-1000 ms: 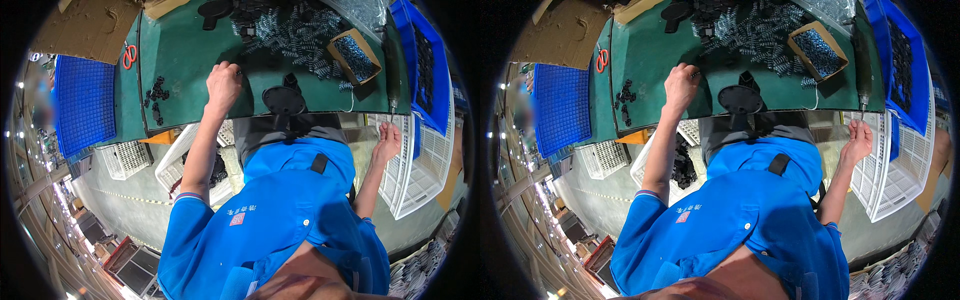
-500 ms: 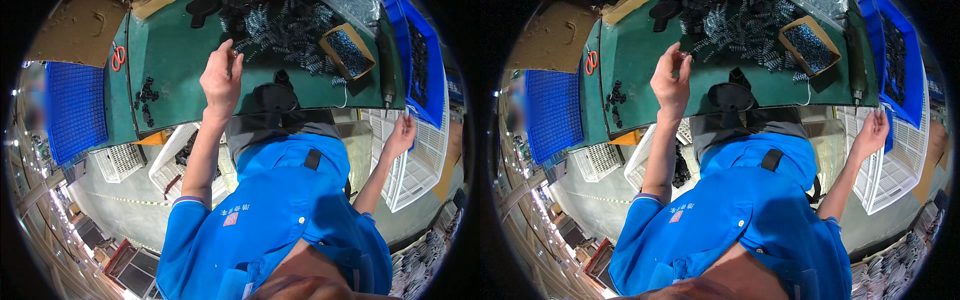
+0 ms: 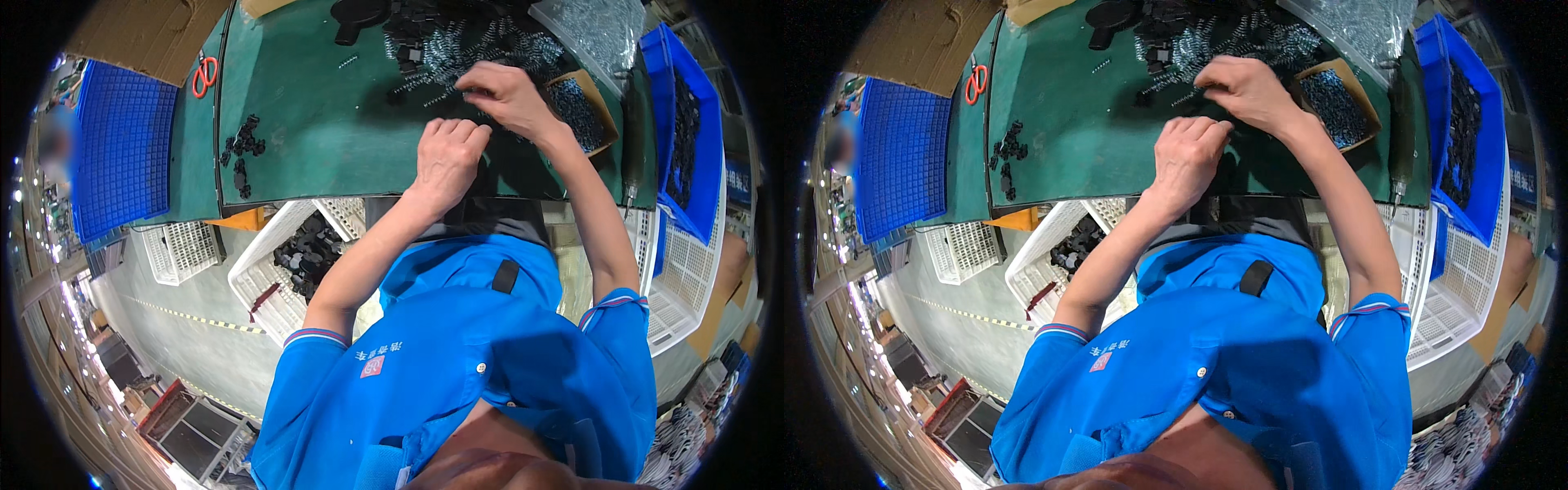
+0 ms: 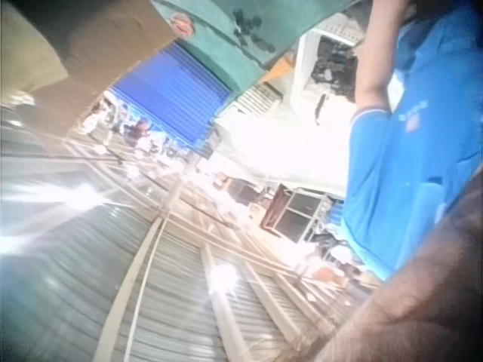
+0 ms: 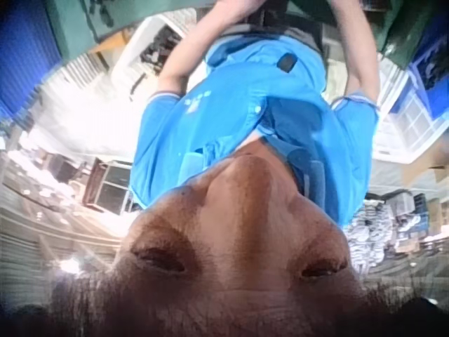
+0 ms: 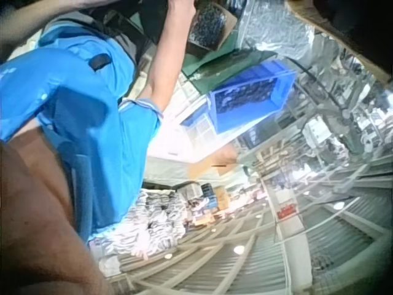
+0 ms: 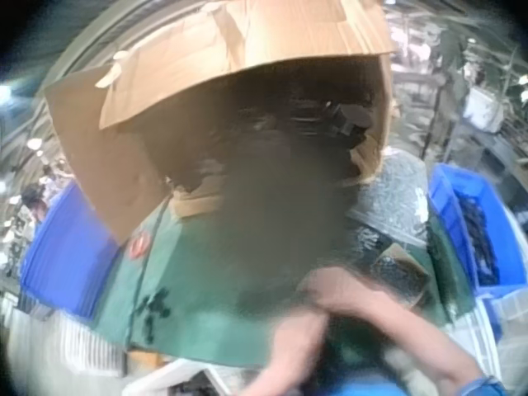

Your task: The person assembles small black plastic components with metal springs at a workstation. They pick up parts, align them, and use a handheld power tool to fasten them together, then place the finished units into a white basket.

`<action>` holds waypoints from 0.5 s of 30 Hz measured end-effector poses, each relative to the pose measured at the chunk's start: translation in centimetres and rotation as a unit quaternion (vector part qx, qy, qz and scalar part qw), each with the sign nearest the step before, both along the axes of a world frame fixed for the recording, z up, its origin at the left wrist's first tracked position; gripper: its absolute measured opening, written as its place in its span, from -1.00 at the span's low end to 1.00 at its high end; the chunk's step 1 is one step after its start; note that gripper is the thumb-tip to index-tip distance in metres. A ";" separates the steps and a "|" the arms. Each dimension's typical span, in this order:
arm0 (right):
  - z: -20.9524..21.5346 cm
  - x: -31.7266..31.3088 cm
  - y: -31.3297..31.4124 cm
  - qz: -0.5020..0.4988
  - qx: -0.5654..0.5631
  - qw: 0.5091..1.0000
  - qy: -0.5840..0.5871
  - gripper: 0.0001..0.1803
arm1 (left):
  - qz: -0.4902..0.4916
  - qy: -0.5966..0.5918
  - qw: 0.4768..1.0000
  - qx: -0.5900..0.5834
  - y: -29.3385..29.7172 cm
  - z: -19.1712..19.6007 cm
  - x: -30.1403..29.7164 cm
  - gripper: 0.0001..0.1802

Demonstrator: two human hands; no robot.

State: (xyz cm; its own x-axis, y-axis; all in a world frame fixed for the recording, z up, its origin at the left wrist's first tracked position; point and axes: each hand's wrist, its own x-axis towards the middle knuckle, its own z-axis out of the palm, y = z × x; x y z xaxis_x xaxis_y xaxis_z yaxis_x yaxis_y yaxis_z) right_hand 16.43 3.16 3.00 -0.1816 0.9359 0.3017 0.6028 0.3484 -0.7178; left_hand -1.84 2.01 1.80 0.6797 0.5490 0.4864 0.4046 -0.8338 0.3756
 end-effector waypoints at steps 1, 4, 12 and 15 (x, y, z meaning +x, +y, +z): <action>-0.6 -0.5 1.2 0.047 -0.015 0.999 -0.011 -0.78 | 0.010 -0.005 1.000 -0.008 -0.3 -0.1 -0.3 -0.82; -1.9 -1.8 3.1 0.131 -0.069 0.983 -0.113 -0.71 | 0.029 -0.008 0.999 -0.043 -0.9 -0.2 -1.4 -0.77; -3.0 -1.2 2.8 0.124 -0.019 0.990 -0.068 -0.73 | 0.128 -0.074 0.982 -0.118 0.3 -0.4 -4.1 -0.79; -0.2 -0.9 0.6 0.054 -0.091 0.993 0.056 -0.73 | 0.129 -0.107 0.978 -0.127 0.7 -0.9 -4.3 -0.79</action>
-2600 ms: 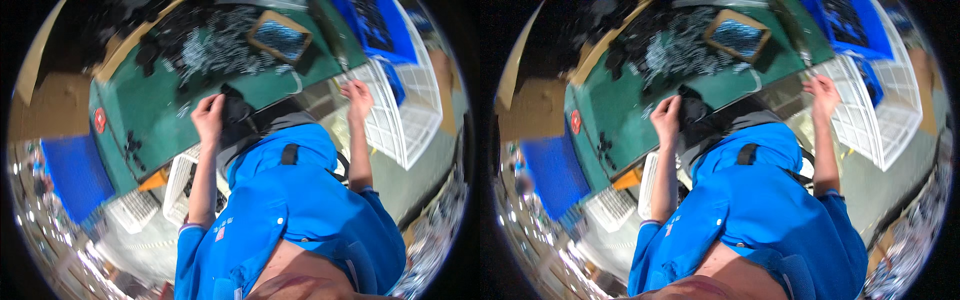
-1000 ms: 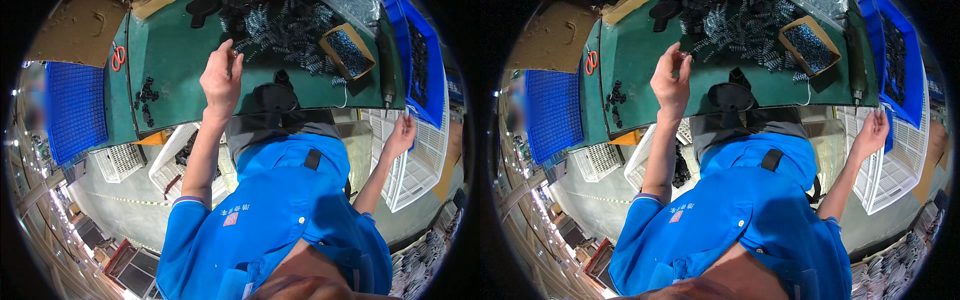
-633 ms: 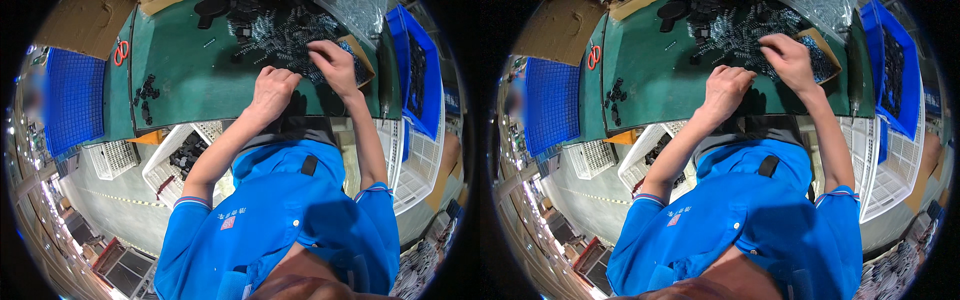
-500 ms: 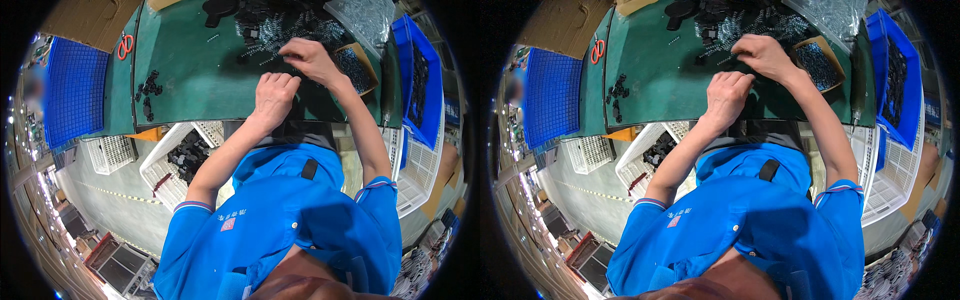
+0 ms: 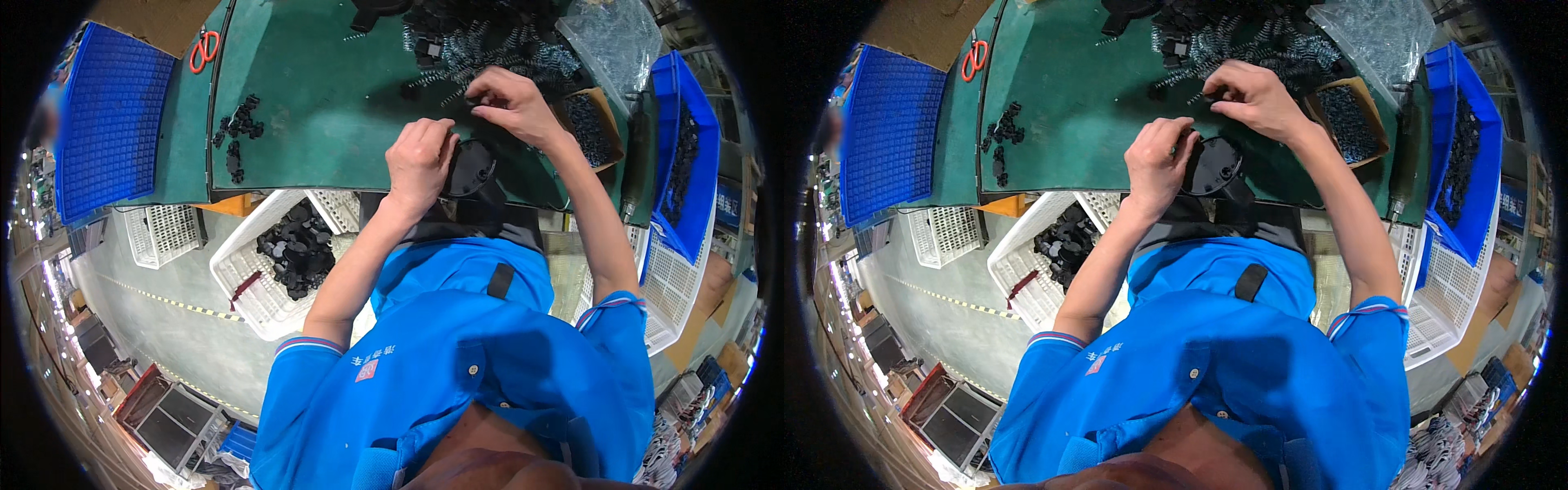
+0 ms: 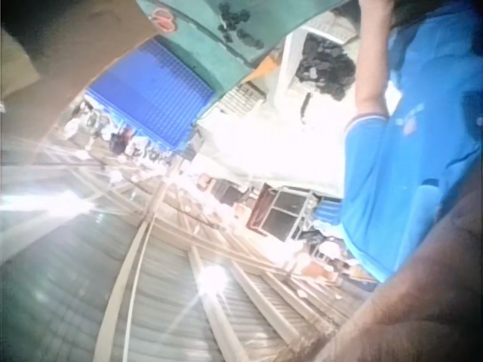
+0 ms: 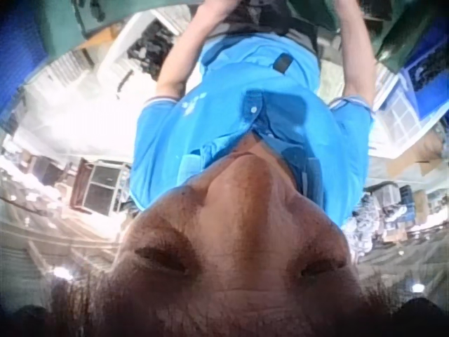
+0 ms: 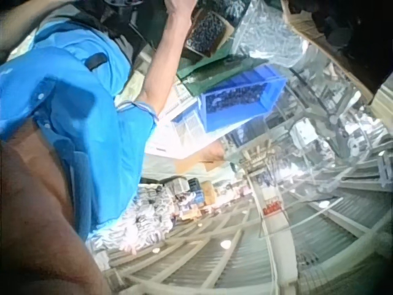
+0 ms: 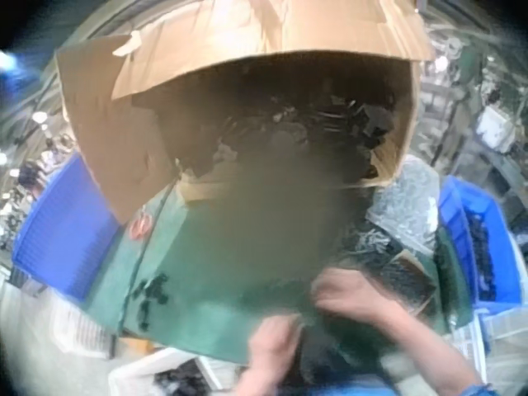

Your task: The person assembles small black plastic components with metal springs at a workstation. They pick up parts, align them, and use a handheld power tool to fasten them together, then place the finished units into a white basket.

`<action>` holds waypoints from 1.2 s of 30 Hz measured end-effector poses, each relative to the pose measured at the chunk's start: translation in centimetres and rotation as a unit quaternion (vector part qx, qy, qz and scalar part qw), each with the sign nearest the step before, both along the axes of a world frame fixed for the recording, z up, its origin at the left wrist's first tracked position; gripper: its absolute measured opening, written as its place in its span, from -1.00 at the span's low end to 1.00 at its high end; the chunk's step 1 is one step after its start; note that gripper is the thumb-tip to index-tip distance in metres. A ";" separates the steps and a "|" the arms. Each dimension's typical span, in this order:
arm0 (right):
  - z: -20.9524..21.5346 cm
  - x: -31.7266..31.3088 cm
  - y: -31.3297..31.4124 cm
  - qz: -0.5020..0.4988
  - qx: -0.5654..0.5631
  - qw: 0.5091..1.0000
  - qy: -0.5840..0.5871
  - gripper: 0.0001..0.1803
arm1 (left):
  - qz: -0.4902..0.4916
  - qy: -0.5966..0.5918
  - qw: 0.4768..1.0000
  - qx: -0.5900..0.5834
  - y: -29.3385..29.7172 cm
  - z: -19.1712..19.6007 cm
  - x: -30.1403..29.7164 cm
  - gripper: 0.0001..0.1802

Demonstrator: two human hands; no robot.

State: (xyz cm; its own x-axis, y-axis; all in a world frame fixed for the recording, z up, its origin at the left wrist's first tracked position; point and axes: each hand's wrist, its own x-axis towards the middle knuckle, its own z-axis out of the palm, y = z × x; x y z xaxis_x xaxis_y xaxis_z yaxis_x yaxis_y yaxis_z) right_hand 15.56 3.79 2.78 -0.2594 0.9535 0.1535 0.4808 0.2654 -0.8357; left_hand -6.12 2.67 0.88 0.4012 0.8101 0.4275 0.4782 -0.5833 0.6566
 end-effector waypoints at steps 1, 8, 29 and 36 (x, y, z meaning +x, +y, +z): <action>0.5 0.0 -0.8 -0.022 0.021 0.999 0.039 -0.73 | -0.010 0.000 1.000 0.008 0.1 0.0 -0.1 -0.79; 0.3 -0.6 -4.2 -0.083 -0.049 0.978 0.183 -0.75 | 0.028 -0.090 0.995 -0.045 0.6 1.0 -1.4 -0.81; -1.9 -2.7 -9.5 -0.234 -0.089 0.932 0.261 -0.73 | -0.096 0.071 0.993 -0.028 1.4 0.3 0.9 -0.64; -0.6 -4.4 -7.5 -0.238 -0.001 0.949 0.207 -0.74 | -0.016 0.019 0.987 -0.162 0.3 0.6 -0.5 -0.41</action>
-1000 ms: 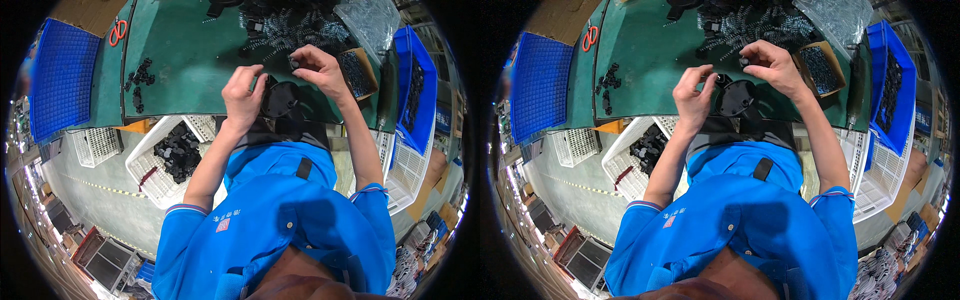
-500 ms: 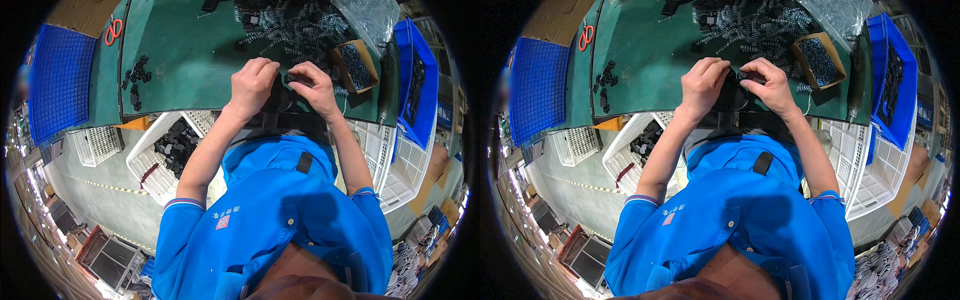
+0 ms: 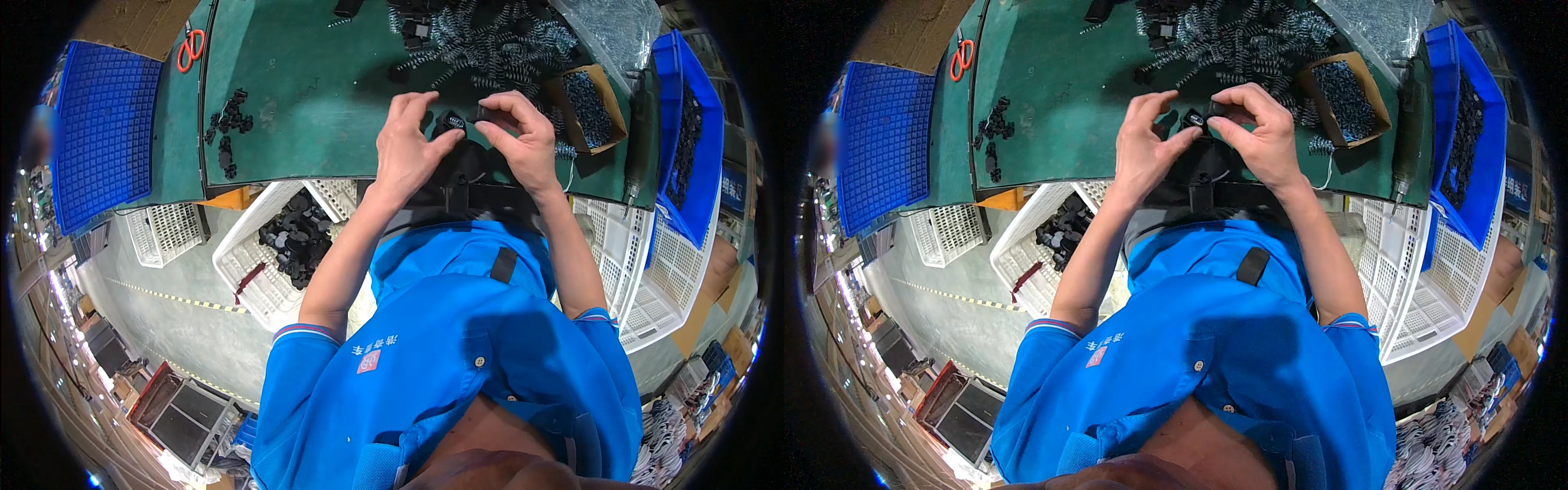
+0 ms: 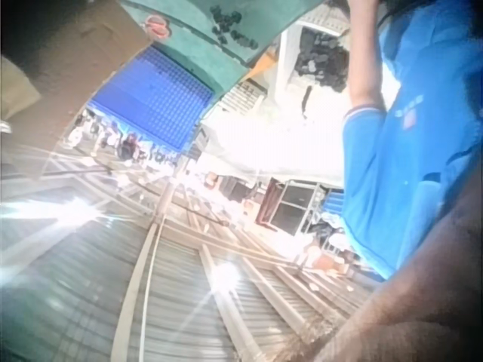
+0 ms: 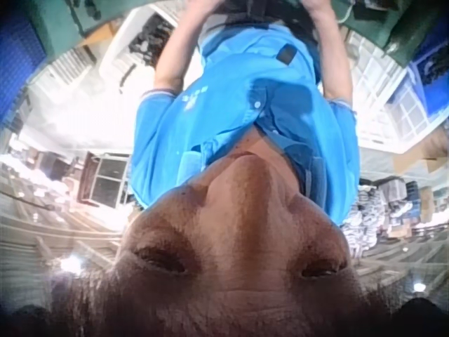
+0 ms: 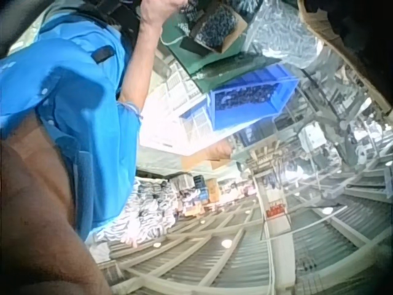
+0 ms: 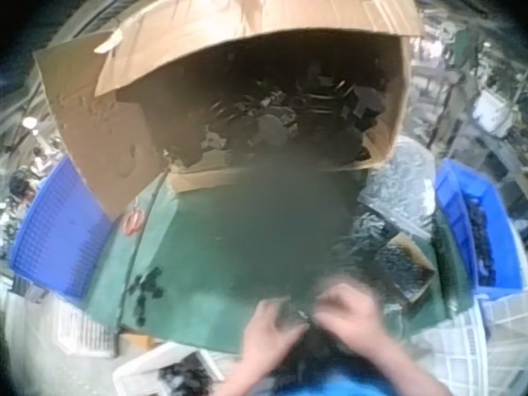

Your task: The person assembles small black plastic components with metal springs at a workstation. They pick up parts, align them, and use a handheld power tool to fasten them together, then place the finished units into a white basket.

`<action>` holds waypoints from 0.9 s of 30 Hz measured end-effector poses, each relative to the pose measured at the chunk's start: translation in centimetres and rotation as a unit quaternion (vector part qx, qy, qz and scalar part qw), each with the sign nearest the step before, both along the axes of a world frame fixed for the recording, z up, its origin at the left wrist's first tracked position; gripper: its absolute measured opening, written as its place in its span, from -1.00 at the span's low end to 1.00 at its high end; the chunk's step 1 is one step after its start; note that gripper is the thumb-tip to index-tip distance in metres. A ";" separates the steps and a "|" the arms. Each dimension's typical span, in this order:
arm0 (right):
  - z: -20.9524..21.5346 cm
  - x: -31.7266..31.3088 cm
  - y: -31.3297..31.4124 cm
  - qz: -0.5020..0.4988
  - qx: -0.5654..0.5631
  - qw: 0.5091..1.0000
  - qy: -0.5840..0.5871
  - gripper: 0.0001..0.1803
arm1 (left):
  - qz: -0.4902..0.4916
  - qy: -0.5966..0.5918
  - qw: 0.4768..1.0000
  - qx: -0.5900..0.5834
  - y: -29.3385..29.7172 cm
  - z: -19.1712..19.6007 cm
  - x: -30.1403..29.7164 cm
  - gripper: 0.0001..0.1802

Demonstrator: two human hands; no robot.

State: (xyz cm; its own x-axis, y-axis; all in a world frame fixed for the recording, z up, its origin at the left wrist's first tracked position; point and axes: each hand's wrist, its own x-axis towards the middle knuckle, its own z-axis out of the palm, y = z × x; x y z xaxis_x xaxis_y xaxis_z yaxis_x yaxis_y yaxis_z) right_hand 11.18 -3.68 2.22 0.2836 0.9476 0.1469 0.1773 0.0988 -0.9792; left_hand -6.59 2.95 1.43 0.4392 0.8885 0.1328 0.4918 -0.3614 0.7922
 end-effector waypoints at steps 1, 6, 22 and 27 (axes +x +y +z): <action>0.1 -0.2 0.3 0.000 -0.008 1.000 -0.009 -0.74 | -0.007 0.025 0.999 -0.038 -0.3 0.5 -0.2 -0.40; -0.5 -0.5 0.7 -0.022 -0.027 0.999 -0.014 -0.75 | -0.014 0.015 0.997 -0.068 -0.9 -0.6 -0.2 -0.45; -2.3 -4.0 0.5 -0.118 0.017 0.983 -0.140 -0.78 | 0.104 -0.299 0.782 -0.537 0.9 -0.1 -0.9 -0.53; -0.7 -4.9 -0.2 -0.124 0.017 0.991 0.042 -0.77 | 0.031 -0.464 0.621 -0.631 -1.7 -0.6 -1.7 -0.64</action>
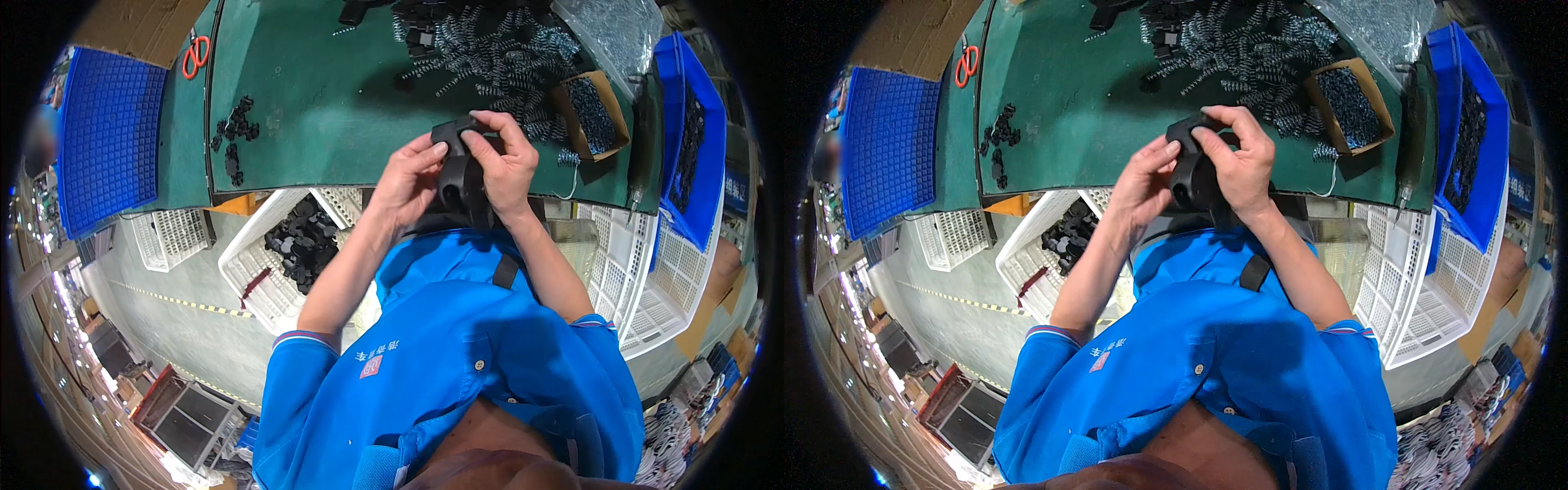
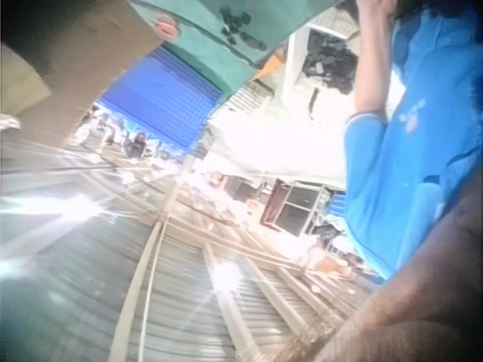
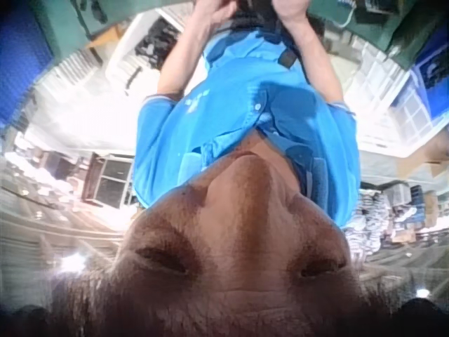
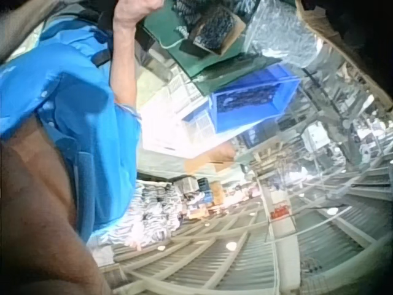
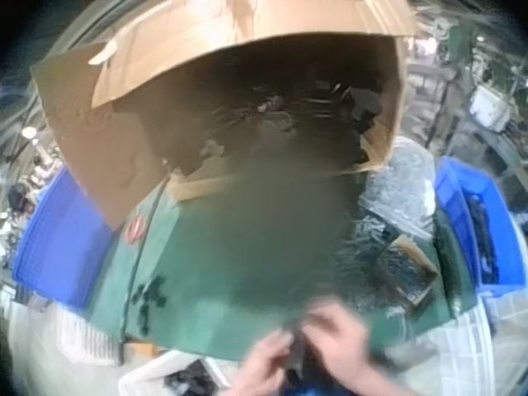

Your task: The person assembles small black plastic components with metal springs at a workstation. They pick up parts, align them, and use a handheld power tool to fasten them together, then place the finished units into a white basket.

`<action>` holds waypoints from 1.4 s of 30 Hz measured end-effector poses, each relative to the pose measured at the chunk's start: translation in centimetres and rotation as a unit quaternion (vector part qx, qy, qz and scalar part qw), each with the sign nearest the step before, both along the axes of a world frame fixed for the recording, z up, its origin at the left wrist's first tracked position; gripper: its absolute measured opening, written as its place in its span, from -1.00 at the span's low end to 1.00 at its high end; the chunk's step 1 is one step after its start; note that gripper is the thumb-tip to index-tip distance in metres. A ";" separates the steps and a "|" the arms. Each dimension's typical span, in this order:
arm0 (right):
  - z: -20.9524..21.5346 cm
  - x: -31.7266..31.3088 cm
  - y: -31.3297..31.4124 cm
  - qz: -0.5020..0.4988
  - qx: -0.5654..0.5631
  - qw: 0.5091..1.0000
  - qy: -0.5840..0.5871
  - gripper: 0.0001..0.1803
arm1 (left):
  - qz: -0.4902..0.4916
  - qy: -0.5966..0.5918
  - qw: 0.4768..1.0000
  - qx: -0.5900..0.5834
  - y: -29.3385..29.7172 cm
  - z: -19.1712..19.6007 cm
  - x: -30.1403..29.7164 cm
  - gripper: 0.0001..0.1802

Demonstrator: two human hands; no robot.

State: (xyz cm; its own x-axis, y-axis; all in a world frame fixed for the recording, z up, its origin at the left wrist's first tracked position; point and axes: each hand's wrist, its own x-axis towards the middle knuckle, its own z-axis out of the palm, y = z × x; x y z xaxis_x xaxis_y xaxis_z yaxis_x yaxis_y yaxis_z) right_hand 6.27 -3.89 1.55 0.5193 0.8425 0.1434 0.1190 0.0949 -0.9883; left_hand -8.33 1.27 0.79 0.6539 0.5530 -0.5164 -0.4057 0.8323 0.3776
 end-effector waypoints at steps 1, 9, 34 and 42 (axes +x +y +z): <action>0.3 -0.1 -0.3 0.010 0.002 1.000 0.015 -0.77 | 0.010 -0.022 1.000 -0.008 -0.6 0.6 0.3 -0.65; 2.1 0.6 -1.8 -0.004 0.021 1.000 0.008 -0.79 | 0.059 0.040 0.993 0.096 -3.9 2.2 2.4 -0.53; -3.8 2.7 -4.8 -0.047 -0.107 0.927 -0.357 -0.76 | -0.163 0.456 0.476 0.734 -1.2 -0.2 4.2 -0.51; -3.9 3.9 -4.8 0.011 -0.086 0.916 -0.391 -0.71 | -0.242 0.463 0.405 0.750 -0.8 0.5 5.0 -0.61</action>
